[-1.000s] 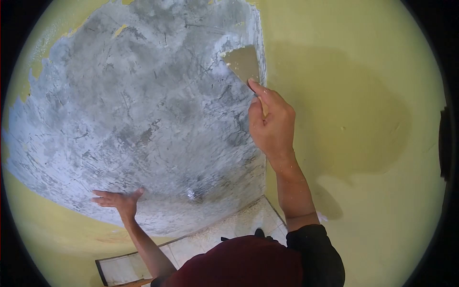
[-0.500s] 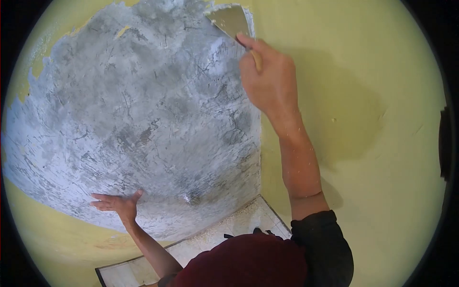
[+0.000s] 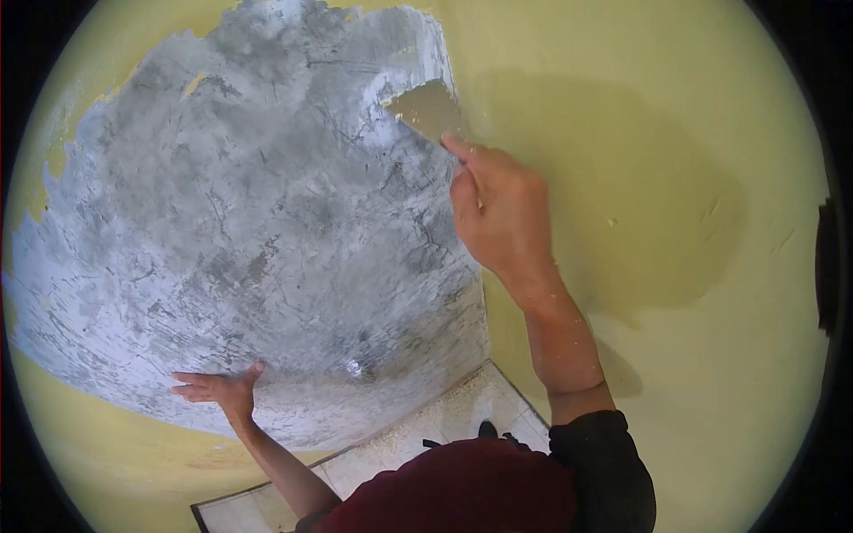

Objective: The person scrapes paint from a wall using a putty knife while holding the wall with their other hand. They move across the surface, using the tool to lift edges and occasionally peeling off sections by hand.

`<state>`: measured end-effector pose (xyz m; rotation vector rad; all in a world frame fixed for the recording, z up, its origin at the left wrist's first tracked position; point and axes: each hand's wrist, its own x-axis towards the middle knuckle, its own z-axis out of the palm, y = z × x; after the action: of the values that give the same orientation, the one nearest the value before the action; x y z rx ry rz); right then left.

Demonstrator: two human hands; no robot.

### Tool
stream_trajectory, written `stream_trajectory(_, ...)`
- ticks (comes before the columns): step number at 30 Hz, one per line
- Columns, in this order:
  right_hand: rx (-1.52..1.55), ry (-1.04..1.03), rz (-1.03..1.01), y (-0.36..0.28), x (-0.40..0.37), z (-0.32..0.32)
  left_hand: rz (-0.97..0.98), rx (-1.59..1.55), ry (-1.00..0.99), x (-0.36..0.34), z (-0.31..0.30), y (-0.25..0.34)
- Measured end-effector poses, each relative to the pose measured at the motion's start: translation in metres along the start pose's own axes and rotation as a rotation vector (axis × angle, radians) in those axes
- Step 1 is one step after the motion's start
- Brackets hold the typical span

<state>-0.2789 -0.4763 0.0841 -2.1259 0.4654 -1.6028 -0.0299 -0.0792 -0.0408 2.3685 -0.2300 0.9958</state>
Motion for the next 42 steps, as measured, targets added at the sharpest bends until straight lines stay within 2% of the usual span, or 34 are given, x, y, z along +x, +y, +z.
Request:
stream_trajectory(2, 0.035, 0.085, -0.117, 0.043, -0.042, 0.028, 0.007, -0.002, -0.006, 0.001, -0.001, -0.008)
stream_trajectory(4, 0.065, 0.096, -0.039, 0.071, -0.101, 0.048, 0.005, -0.031, -0.006, 0.006, 0.005, -0.007)
stream_trajectory(7, 0.135, 0.072, 0.027, 0.083, -0.139, 0.059, 0.028, 0.002, -0.018, 0.002, 0.002, -0.006)
stream_trajectory(8, 0.139, 0.073, 0.048, 0.093, -0.139, 0.062, 0.05, 0.03, -0.042, 0.004, 0.004, -0.014)
stream_trajectory(10, 0.089, 0.115, -0.081, 0.087, -0.102, 0.056, 0.04, 0.05, -0.052, 0.003, 0.001, -0.006)
stream_trajectory(13, 0.202, 0.135, -0.046, 0.069, -0.066, 0.05, 0.0, 0.056, -0.03, 0.0, 0.004, -0.007)
stream_trajectory(16, 0.14, 0.074, -0.026, 0.085, -0.107, 0.048, 0.013, 0.062, -0.021, 0.002, 0.005, -0.015)
stream_trajectory(18, 0.136, 0.058, 0.017, 0.115, -0.166, 0.064, 0.013, 0.065, -0.017, 0.003, 0.006, -0.018)
stream_trajectory(20, 0.133, 0.041, 0.06, 0.124, -0.176, 0.068, 0.012, 0.069, -0.015, 0.003, 0.008, -0.021)
stream_trajectory(25, 0.173, 0.122, -0.053, 0.092, -0.088, 0.057, 0.032, 0.086, -0.008, 0.004, 0.007, -0.025)
stream_trajectory(29, 0.201, 0.085, -0.051, 0.099, -0.113, 0.049, 0.026, 0.083, -0.011, 0.005, 0.008, -0.023)
stream_trajectory(30, 0.209, 0.049, 0.004, 0.104, -0.13, 0.05, 0.021, 0.08, -0.008, 0.005, 0.008, -0.024)
stream_trajectory(31, 0.216, 0.013, 0.059, 0.102, -0.132, 0.049, 0.02, 0.079, -0.009, 0.005, 0.009, -0.024)
stream_trajectory(34, 0.236, 0.073, 0.023, 0.091, -0.107, 0.043, 0.03, 0.09, -0.011, 0.006, 0.009, -0.025)
stream_trajectory(37, 0.256, 0.035, 0.058, 0.092, -0.098, 0.043, 0.043, 0.099, -0.014, 0.005, 0.01, -0.027)
stream_trajectory(39, 0.261, 0.042, 0.08, 0.101, -0.128, 0.045, 0.04, 0.099, -0.017, 0.007, 0.009, -0.024)
stream_trajectory(42, 0.251, 0.026, 0.103, 0.101, -0.131, 0.043, -0.013, 0.081, -0.034, 0.007, 0.007, -0.023)
